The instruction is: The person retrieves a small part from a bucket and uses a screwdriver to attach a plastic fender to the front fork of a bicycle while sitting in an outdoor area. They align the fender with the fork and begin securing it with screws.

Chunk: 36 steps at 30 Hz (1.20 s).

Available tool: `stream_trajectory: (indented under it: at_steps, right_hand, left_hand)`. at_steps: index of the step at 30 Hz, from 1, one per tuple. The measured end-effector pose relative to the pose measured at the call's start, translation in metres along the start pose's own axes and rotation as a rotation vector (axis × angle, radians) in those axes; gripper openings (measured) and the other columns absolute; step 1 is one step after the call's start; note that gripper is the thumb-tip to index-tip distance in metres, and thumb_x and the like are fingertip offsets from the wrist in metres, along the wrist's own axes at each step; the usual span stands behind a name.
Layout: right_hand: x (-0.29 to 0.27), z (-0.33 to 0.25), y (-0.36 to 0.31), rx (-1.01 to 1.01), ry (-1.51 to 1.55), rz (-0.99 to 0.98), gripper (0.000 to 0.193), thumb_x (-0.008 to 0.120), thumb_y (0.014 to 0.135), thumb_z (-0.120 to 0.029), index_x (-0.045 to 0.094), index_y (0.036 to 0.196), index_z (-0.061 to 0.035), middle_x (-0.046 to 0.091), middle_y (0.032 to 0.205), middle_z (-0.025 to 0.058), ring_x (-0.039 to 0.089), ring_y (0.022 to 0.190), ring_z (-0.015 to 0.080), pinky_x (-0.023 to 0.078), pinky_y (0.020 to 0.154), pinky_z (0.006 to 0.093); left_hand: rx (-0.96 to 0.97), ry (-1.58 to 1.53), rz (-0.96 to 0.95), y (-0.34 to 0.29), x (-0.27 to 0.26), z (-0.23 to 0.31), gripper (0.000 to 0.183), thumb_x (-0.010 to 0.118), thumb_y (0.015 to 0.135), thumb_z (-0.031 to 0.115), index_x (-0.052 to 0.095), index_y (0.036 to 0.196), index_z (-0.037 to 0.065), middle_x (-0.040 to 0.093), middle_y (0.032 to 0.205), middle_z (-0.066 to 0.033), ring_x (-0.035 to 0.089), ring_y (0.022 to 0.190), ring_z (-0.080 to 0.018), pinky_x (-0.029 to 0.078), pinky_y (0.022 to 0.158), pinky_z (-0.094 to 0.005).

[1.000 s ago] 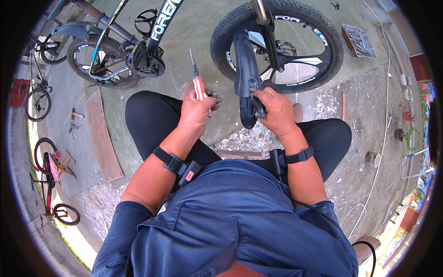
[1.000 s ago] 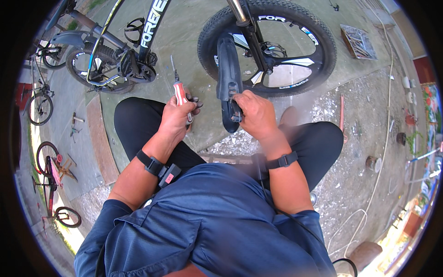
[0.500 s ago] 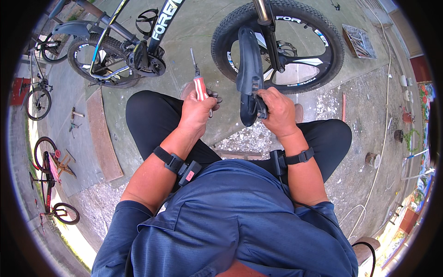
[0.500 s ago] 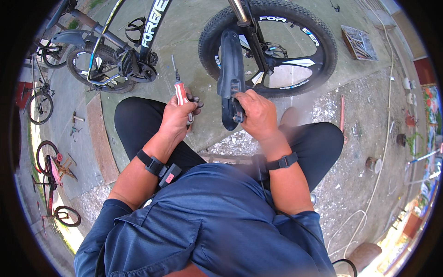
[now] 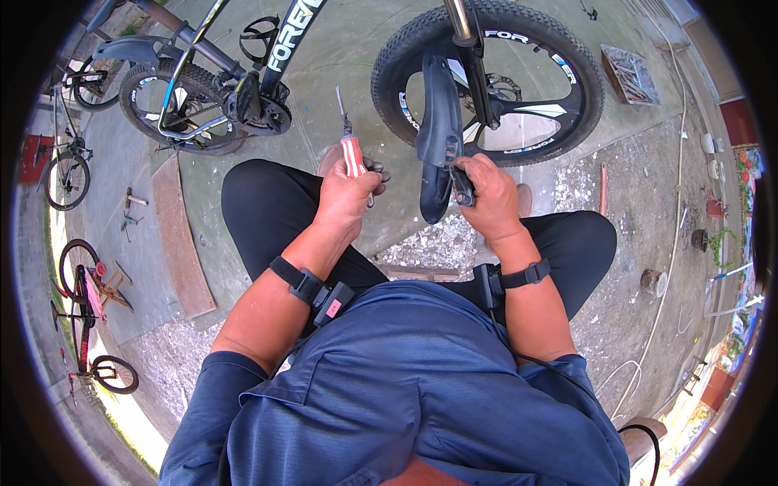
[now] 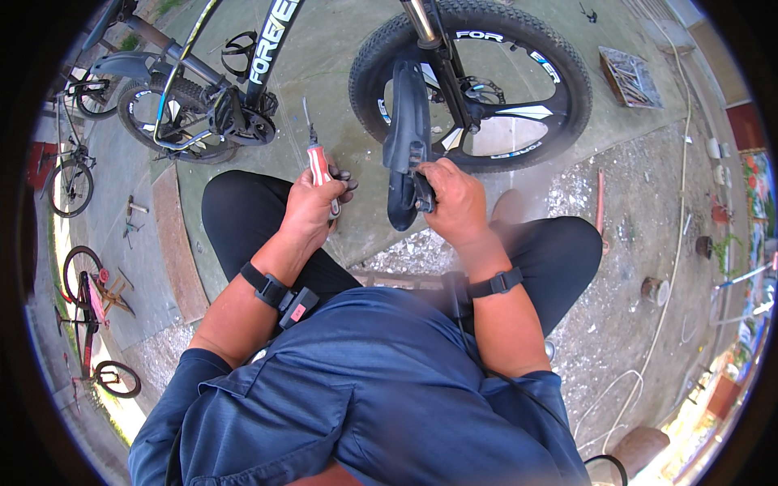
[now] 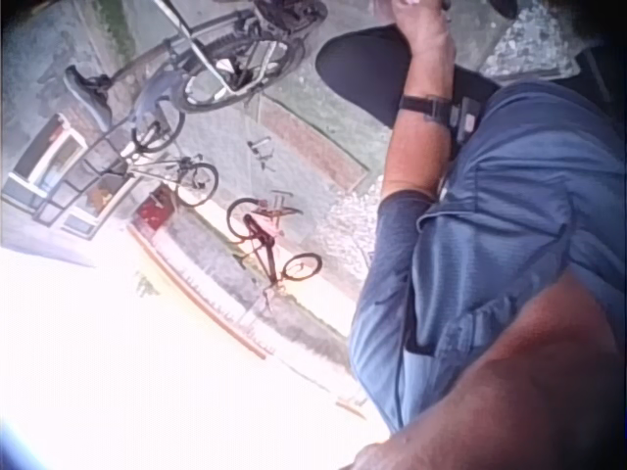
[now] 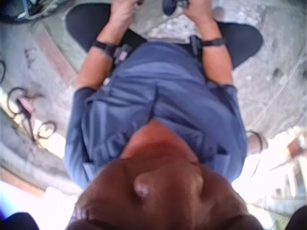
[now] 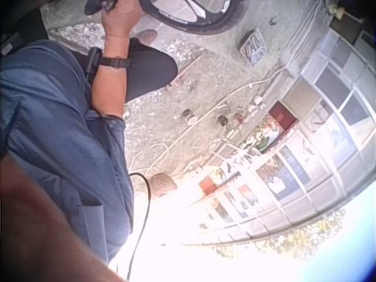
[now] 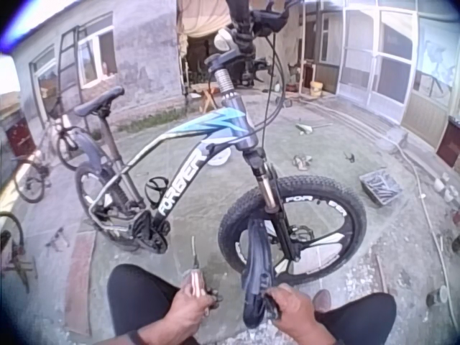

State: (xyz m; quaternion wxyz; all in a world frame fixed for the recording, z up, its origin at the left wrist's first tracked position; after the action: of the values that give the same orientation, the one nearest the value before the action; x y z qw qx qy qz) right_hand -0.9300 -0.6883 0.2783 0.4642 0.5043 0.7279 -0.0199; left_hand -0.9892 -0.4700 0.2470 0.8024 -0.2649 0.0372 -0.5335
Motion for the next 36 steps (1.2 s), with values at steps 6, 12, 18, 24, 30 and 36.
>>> stream_trajectory:
  at_steps: [6, 12, 18, 24, 30, 36]
  right_hand:
    - [0.0, 0.002, -0.002, -0.019, -0.006, -0.008, 0.03, 0.066, 0.065, 0.0, 0.06, 0.095, -0.0025, 0.064, 0.088, 0.0127, 0.062, 0.076, 0.0336, 0.05, 0.064, 0.0381]
    - [-0.015, -0.011, -0.003, -0.017, 0.079, -0.012, 0.023, 0.067, 0.07, 0.0, 0.059, 0.092, -0.0007, 0.064, 0.085, 0.0134, 0.061, 0.074, 0.0326, 0.049, 0.063, 0.0368]
    - [-0.045, -0.007, -0.002, 0.14, 0.294, -0.015, 0.019, 0.069, 0.077, -0.002, 0.06, 0.093, -0.0009, 0.064, 0.085, 0.0126, 0.061, 0.076, 0.0272, 0.049, 0.068, 0.033]
    - [-0.063, 0.005, -0.005, 0.38, 0.428, -0.074, 0.016, 0.069, 0.076, -0.001, 0.063, 0.091, 0.0011, 0.065, 0.086, 0.0097, 0.057, 0.074, 0.0188, 0.045, 0.067, 0.0284]
    - [-0.07, 0.017, -0.004, 0.433, 0.433, -0.077, 0.014, 0.066, 0.073, 0.0, 0.062, 0.087, 0.0012, 0.062, 0.079, 0.0109, 0.057, 0.068, 0.0234, 0.044, 0.066, 0.0296]
    - [-0.067, 0.025, 0.011, 0.502, 0.482, -0.247, 0.013, 0.066, 0.071, 0.001, 0.061, 0.083, 0.0012, 0.058, 0.074, 0.0114, 0.056, 0.067, 0.0268, 0.045, 0.064, 0.0317]
  left_hand:
    - [-0.073, 0.198, 0.091, -0.004, 0.0, 0.005, 0.032, 0.062, 0.075, -0.003, 0.05, 0.104, 0.005, 0.055, 0.084, -0.0053, 0.057, 0.071, -0.0154, 0.045, 0.062, -0.0282]
    - [-0.181, 0.256, -0.026, -0.001, -0.014, -0.017, 0.026, 0.065, 0.073, -0.001, 0.05, 0.095, 0.001, 0.055, 0.08, -0.0053, 0.055, 0.067, -0.0162, 0.044, 0.06, -0.0283]
    - [-0.238, 0.356, -0.024, 0.021, -0.013, -0.024, 0.024, 0.065, 0.073, -0.001, 0.05, 0.091, 0.003, 0.054, 0.077, -0.0062, 0.055, 0.065, -0.0167, 0.044, 0.058, -0.03]
    - [-0.353, 0.42, 0.052, 0.054, -0.018, -0.074, 0.017, 0.063, 0.077, 0.002, 0.049, 0.087, 0.004, 0.056, 0.074, -0.0067, 0.054, 0.06, -0.0164, 0.043, 0.051, -0.0294]
    - [-0.497, 0.189, 0.171, 0.078, -0.009, -0.114, 0.013, 0.062, 0.081, 0.001, 0.051, 0.088, 0.003, 0.056, 0.076, -0.0078, 0.057, 0.062, -0.0183, 0.046, 0.051, -0.0311]
    - [-0.601, 0.038, 0.289, 0.111, -0.008, -0.149, 0.009, 0.062, 0.082, 0.0, 0.054, 0.086, -0.001, 0.058, 0.078, -0.0112, 0.061, 0.066, -0.0214, 0.049, 0.052, -0.0324]
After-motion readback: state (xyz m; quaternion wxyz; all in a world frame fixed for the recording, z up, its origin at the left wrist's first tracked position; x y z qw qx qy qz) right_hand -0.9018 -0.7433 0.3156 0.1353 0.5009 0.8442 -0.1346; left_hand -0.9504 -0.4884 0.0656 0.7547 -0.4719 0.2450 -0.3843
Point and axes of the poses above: each hand's wrist, its own y-axis towards the middle knuckle, its own x-axis out of the palm, z = x × y, the point moved 3 cm from there along y, towards the middle knuckle
